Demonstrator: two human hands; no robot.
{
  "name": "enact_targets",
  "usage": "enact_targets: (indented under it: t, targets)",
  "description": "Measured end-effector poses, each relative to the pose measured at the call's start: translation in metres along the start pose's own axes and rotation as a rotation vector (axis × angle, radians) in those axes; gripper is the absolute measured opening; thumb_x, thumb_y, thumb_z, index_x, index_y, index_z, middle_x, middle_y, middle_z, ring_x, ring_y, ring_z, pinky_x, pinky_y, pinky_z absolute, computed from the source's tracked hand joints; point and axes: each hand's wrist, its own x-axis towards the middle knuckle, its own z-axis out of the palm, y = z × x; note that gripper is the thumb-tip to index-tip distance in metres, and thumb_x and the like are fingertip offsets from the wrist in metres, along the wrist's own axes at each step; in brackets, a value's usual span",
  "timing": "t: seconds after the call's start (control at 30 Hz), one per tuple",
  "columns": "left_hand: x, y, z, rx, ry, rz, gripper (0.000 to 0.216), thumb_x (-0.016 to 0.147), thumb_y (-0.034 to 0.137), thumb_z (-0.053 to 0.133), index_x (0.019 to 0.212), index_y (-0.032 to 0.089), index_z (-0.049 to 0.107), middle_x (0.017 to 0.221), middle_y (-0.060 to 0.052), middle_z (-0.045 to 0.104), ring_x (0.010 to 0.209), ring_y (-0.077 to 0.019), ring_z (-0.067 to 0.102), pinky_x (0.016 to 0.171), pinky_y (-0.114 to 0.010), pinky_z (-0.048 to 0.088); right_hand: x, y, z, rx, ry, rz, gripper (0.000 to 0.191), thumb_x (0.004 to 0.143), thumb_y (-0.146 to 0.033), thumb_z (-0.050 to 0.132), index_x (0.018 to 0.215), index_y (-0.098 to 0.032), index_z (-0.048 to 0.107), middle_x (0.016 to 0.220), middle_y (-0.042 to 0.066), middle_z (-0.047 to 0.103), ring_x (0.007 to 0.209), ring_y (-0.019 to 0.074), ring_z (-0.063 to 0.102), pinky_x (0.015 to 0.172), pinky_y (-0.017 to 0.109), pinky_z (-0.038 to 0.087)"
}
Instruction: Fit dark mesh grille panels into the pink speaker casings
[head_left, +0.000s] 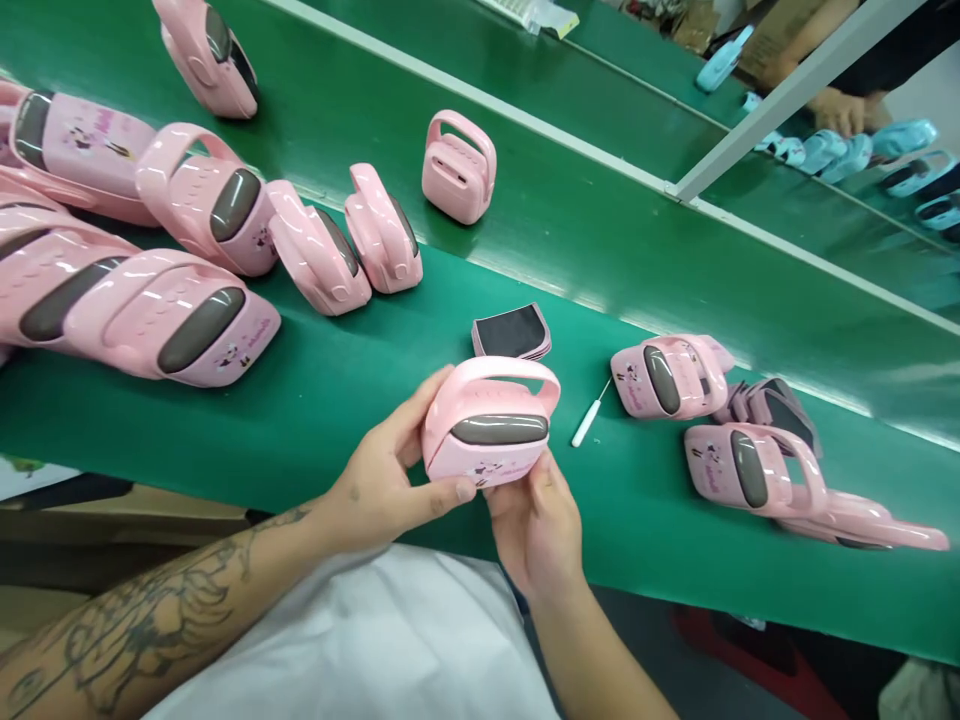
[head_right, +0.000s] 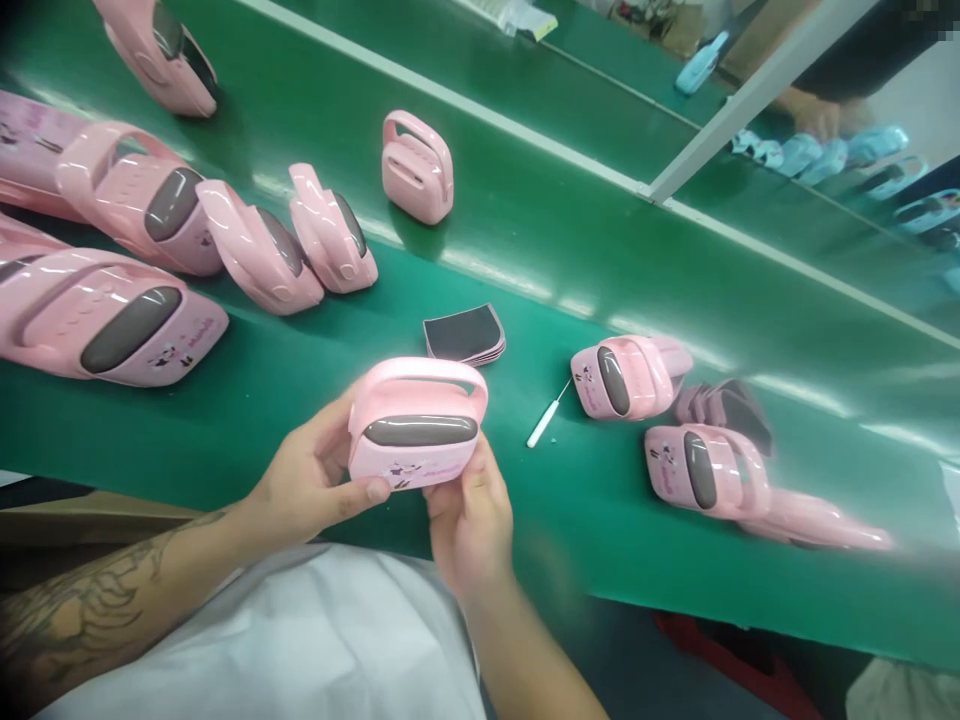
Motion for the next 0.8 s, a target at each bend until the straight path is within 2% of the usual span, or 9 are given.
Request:
enact_targets:
  t: [0.07,0.13,0.2,0.3,0.4,0.47,0.6,0.7,0.8]
  targets:
    - [-0.003,0.011,-0.011,0.295,0.065,0.076,0.109,0.08,0.037,0.095,0.171,0.027,0.036,0.154,-0.017,0.069,0.134,-0.0355,0.073,0.112,-0.047,0.063,-0.003,-0.005,-0.011,-0.27,0.038,-0.132,0.057,0.111,-0.048,0.058,0.166,-0.033,0.047,0.172,0.013,0.053,0.156,0.0334,0.057,0.125,0.064,0.051]
    - [-0.003,0.022,-0.021,0.617,0.068,0.234,0.096,0.077,0.029,0.094,0.162,0.026,0.05,0.149,-0.014,0.072,0.133,-0.0352,0.073,0.115,-0.048,0.06,-0.003,-0.015,-0.023,-0.574,-0.002,-0.337,0.072,0.108,-0.041,0.068,0.172,-0.036,0.036,0.18,0.011,0.041,0.167,0.0335,0.041,0.133,0.065,0.041]
    - [-0.001,0.028,-0.027,0.811,0.014,0.394,0.077,0.078,0.025,0.091,0.15,0.023,0.061,0.146,-0.014,0.072,0.135,-0.0355,0.071,0.118,-0.049,0.057,0.0,-0.027,-0.028,-0.8,-0.16,-0.507,0.082,0.107,-0.044,0.068,0.177,-0.036,0.025,0.184,0.011,0.033,0.171,0.035,0.031,0.136,0.066,0.034]
    - [0.003,0.024,-0.028,0.847,-0.002,0.482,0.078,0.082,0.034,0.094,0.151,0.02,0.06,0.142,-0.016,0.074,0.133,-0.0349,0.071,0.117,-0.047,0.057,0.01,-0.039,-0.023,-0.981,-0.349,-0.617,0.082,0.11,-0.052,0.061,0.179,-0.032,0.02,0.178,0.017,0.04,0.166,0.0368,0.039,0.132,0.066,0.04]
    - [0.006,0.011,-0.031,0.748,-0.021,0.454,0.099,0.075,0.057,0.099,0.156,0.02,0.056,0.149,-0.019,0.071,0.137,-0.0359,0.069,0.122,-0.049,0.054,0.019,-0.04,-0.016,-1.08,-0.37,-0.61,0.067,0.114,-0.054,0.05,0.174,-0.033,0.032,0.16,0.018,0.052,0.148,0.0361,0.054,0.12,0.064,0.051]
    - [0.006,0.003,-0.035,0.672,-0.073,0.386,0.108,0.073,0.065,0.098,0.162,0.023,0.053,0.159,-0.019,0.066,0.147,-0.0377,0.063,0.126,-0.05,0.051,0.021,-0.04,-0.015,-1.091,-0.365,-0.592,0.061,0.115,-0.057,0.044,0.17,-0.032,0.039,0.152,0.018,0.055,0.14,0.0351,0.058,0.115,0.063,0.054]
    - [0.009,-0.007,-0.039,0.509,-0.128,0.244,0.115,0.073,0.064,0.098,0.17,0.028,0.047,0.169,-0.016,0.058,0.155,-0.039,0.057,0.129,-0.052,0.05,0.014,-0.049,-0.017,-1.081,-0.354,-0.499,0.056,0.114,-0.052,0.051,0.165,-0.03,0.044,0.159,0.018,0.052,0.147,0.0364,0.054,0.12,0.064,0.049]
    - [0.013,-0.009,-0.038,0.437,-0.189,0.293,0.113,0.072,0.059,0.1,0.169,0.032,0.05,0.173,-0.015,0.053,0.16,-0.041,0.051,0.132,-0.056,0.045,0.01,-0.062,-0.015,-1.05,-0.374,-0.415,0.062,0.107,-0.047,0.068,0.163,-0.031,0.045,0.173,0.017,0.045,0.158,0.0394,0.046,0.126,0.066,0.044]
    - [0.017,-0.011,-0.035,0.408,-0.228,0.351,0.112,0.075,0.058,0.099,0.171,0.036,0.046,0.175,-0.014,0.05,0.163,-0.0418,0.046,0.134,-0.06,0.04,0.01,-0.073,-0.01,-1.032,-0.421,-0.315,0.073,0.104,-0.047,0.073,0.167,-0.031,0.041,0.173,0.015,0.049,0.157,0.039,0.049,0.126,0.065,0.046]
